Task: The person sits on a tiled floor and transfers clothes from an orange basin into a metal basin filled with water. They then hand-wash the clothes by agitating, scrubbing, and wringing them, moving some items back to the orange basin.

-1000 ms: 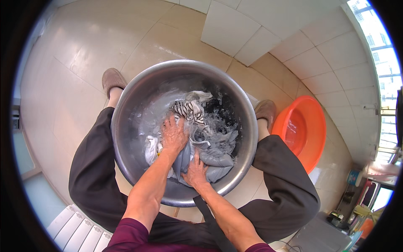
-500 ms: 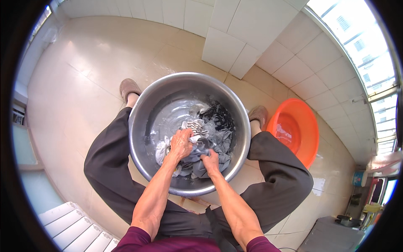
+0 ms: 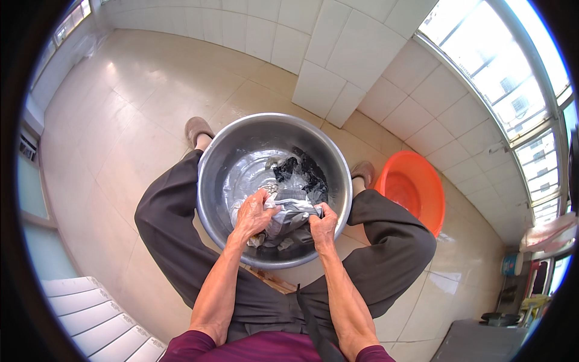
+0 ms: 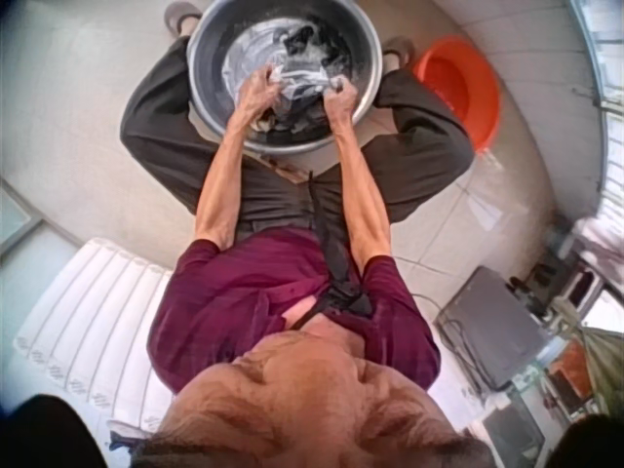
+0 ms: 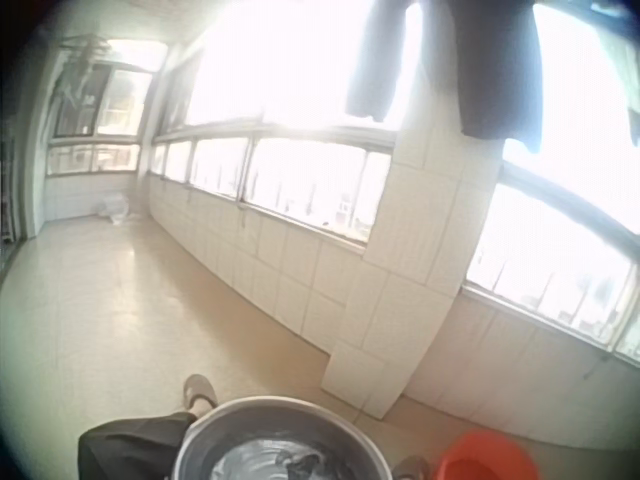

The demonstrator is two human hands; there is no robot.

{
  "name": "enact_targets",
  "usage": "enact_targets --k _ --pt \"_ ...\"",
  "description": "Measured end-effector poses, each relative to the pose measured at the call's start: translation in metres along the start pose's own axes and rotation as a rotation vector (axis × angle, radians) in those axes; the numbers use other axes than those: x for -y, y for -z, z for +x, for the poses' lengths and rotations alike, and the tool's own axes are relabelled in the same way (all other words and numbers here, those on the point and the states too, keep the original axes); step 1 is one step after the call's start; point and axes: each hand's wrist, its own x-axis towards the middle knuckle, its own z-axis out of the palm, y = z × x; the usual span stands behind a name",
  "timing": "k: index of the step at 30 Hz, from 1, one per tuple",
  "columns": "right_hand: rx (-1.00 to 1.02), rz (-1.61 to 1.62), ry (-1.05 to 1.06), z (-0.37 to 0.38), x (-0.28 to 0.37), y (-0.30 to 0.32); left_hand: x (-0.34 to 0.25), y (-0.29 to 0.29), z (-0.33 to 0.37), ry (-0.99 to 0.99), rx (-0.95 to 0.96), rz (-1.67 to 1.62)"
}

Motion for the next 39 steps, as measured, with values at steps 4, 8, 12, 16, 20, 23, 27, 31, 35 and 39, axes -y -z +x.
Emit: enact_targets --k 4,8,12,16,20,23,27,31,35,39 --pt "0.075 -0.286 0.141 -0.007 -0.006 0.005 0.023 -0.004 -0.001 0.118 0.075 0.21" --pt "0.443 -0.613 -0.007 -0.005 0.005 0.008 0.036 -0.005 0.002 0.313 0.184 0.332" --pt "0.458 -1.029 -0.086 -0.015 0.01 -0.007 0.044 -0.021 0.01 0.193 -0.079 0.203" --pt "0.68 -1.114 -0.293 -0.014 -0.016 -0.026 0.047 -0.052 0.034 0.006 -0.341 0.346" --pt "0.831 -1.169 -0.214 -0.032 -0.068 -0.046 0.079 -0.1 0.042 -0.001 -0.231 0.506" --pt "0.898 -1.241 -0.128 -0.029 -0.09 -0.055 0.089 -0.113 0.054 -0.005 -0.134 0.565" --pt "0.879 -1.158 -0.204 -0.015 -0.11 -0.064 0.115 -0.124 0.115 0.028 0.057 0.59" --pt "0.857 -1.131 -0.236 -0.007 -0.116 -0.066 0.12 -0.126 0.144 -0.043 0.069 0.576" --pt "0.792 -1.052 -0.221 -0.005 -0.117 -0.062 0.117 -0.117 0.141 -0.029 0.079 0.481" --pt "0.471 -0.892 -0.096 -0.003 -0.122 -0.052 0.134 -0.084 0.131 -0.123 -0.057 0.202"
